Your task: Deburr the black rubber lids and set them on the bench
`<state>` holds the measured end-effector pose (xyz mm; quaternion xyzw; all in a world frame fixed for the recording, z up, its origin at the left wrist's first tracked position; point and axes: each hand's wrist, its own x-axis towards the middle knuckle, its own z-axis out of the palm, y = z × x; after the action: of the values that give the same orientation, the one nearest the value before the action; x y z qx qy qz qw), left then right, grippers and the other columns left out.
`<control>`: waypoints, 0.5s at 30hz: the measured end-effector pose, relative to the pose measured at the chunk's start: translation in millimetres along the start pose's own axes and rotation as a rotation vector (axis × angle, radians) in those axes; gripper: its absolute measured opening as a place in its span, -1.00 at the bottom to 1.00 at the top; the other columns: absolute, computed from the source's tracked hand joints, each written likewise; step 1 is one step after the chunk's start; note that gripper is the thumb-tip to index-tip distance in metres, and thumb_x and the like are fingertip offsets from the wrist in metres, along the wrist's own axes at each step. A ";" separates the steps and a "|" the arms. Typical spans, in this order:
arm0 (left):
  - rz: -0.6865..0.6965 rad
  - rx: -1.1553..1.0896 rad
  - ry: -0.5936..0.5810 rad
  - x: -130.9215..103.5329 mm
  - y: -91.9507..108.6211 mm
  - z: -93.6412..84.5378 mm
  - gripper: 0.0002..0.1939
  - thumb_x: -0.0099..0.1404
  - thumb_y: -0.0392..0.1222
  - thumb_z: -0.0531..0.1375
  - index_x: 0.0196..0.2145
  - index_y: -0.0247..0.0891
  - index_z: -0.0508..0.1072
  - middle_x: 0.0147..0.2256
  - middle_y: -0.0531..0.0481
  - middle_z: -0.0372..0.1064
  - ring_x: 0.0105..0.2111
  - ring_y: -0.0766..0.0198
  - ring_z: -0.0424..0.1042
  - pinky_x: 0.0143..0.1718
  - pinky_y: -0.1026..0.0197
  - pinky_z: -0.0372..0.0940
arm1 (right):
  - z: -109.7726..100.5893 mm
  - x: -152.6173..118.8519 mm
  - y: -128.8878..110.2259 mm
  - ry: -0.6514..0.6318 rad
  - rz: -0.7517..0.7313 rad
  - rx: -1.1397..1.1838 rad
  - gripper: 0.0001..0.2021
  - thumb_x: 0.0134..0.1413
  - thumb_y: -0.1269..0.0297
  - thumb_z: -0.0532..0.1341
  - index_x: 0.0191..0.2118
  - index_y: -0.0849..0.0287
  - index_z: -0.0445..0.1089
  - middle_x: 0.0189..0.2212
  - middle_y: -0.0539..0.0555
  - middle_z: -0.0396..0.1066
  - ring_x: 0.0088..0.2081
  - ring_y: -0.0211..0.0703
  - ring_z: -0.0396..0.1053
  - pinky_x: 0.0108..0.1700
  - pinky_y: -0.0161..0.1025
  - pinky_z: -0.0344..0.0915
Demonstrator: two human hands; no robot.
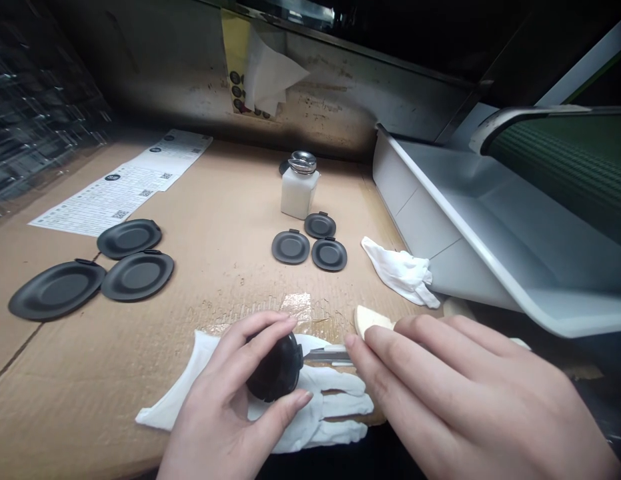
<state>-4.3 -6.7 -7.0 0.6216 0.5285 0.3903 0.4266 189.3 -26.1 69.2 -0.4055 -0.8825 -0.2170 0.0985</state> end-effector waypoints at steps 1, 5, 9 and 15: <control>-0.016 -0.011 0.004 0.4 1.1 0.2 -0.56 -0.04 -0.16 0.33 -0.15 0.15 0.47 -0.04 0.11 0.34 -0.01 0.11 0.28 0.01 0.30 0.17 | 0.2 0.2 0.4 0.005 0.001 0.005 -0.56 0.26 0.26 -0.16 -0.39 0.14 0.45 -0.41 0.08 0.44 -0.41 -0.16 0.33 -0.43 -0.17 0.24; -0.099 -0.072 0.039 2.1 6.2 0.6 -0.59 -0.08 -0.17 0.34 -0.20 0.09 0.51 -0.05 0.07 0.35 0.02 0.05 0.26 0.03 0.24 0.18 | 1.1 -0.7 2.9 -0.004 0.062 0.051 -0.65 0.23 0.31 -0.10 -0.34 0.16 0.43 -0.44 0.09 0.42 -0.42 -0.18 0.32 -0.45 -0.20 0.22; -0.139 -0.120 0.033 3.2 6.6 -0.3 -0.59 -0.10 -0.18 0.35 -0.22 0.07 0.53 -0.04 0.05 0.34 0.06 -0.01 0.21 0.04 0.19 0.19 | 3.7 -6.3 6.7 -0.005 0.195 0.106 -0.76 0.16 0.35 -0.02 -0.29 0.16 0.40 -0.43 0.08 0.38 -0.45 -0.21 0.28 -0.46 -0.23 0.17; -0.125 -0.157 0.087 0.2 8.2 4.1 -0.62 -0.07 -0.18 0.33 -0.22 0.09 0.52 -0.02 0.08 0.34 0.07 0.02 0.20 0.05 0.21 0.18 | 18.0 -20.5 14.8 -0.045 0.307 0.153 -0.78 0.20 0.30 -0.02 -0.25 0.14 0.38 -0.42 0.05 0.36 -0.42 -0.22 0.28 -0.40 -0.27 0.16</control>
<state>2.3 -7.6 -0.7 0.5346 0.5523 0.4295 0.4740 213.9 -23.0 50.5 -0.5318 -0.8260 -0.1226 0.1413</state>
